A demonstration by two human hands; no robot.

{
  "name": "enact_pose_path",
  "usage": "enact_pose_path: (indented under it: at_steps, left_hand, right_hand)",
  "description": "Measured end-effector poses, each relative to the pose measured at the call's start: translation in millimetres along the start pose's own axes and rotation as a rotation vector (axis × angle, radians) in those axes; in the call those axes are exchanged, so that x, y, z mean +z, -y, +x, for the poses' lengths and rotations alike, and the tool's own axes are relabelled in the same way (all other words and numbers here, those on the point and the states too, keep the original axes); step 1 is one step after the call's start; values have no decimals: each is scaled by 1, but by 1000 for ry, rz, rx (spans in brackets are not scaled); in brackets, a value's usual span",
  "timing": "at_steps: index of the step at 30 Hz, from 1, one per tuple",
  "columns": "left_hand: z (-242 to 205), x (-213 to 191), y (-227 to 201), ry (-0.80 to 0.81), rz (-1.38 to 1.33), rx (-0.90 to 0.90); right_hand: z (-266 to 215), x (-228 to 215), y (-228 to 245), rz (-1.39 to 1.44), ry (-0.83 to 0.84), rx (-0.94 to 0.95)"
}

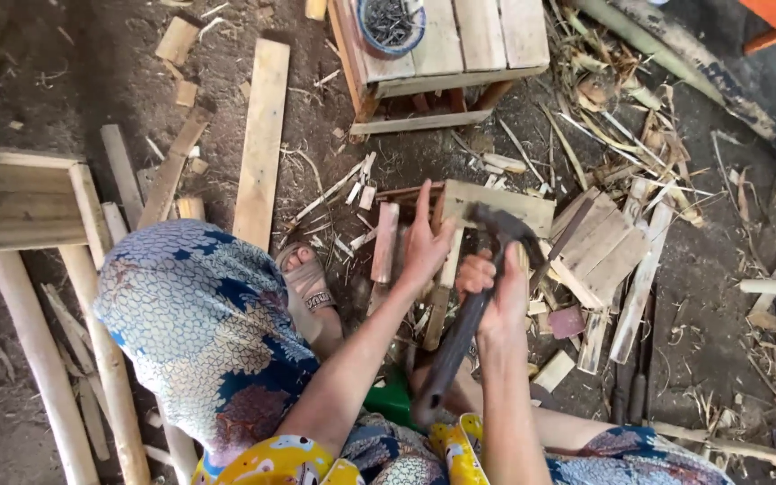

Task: The person sits on the ground assembling a small square wooden frame from scrap wood pieces. They fit wooden slats and legs together, take nails from a bowl, and hammer the nails to fasten the joints of the frame.

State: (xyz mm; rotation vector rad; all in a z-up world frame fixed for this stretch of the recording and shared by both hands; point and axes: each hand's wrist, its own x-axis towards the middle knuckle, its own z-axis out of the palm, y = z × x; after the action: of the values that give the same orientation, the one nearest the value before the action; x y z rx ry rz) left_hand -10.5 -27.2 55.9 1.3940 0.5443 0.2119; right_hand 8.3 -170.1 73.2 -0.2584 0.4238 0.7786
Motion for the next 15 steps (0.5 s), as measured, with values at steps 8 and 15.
enact_pose_path:
  at_steps: [8,15]
  left_hand:
    - [36,-15,39,25,-41,-128]
    - [29,-27,12,-11,-35,-148]
  right_hand:
    - [-67,1,38,-604,-648,-645]
    - [-48,-147,234,-1194,-938,-705]
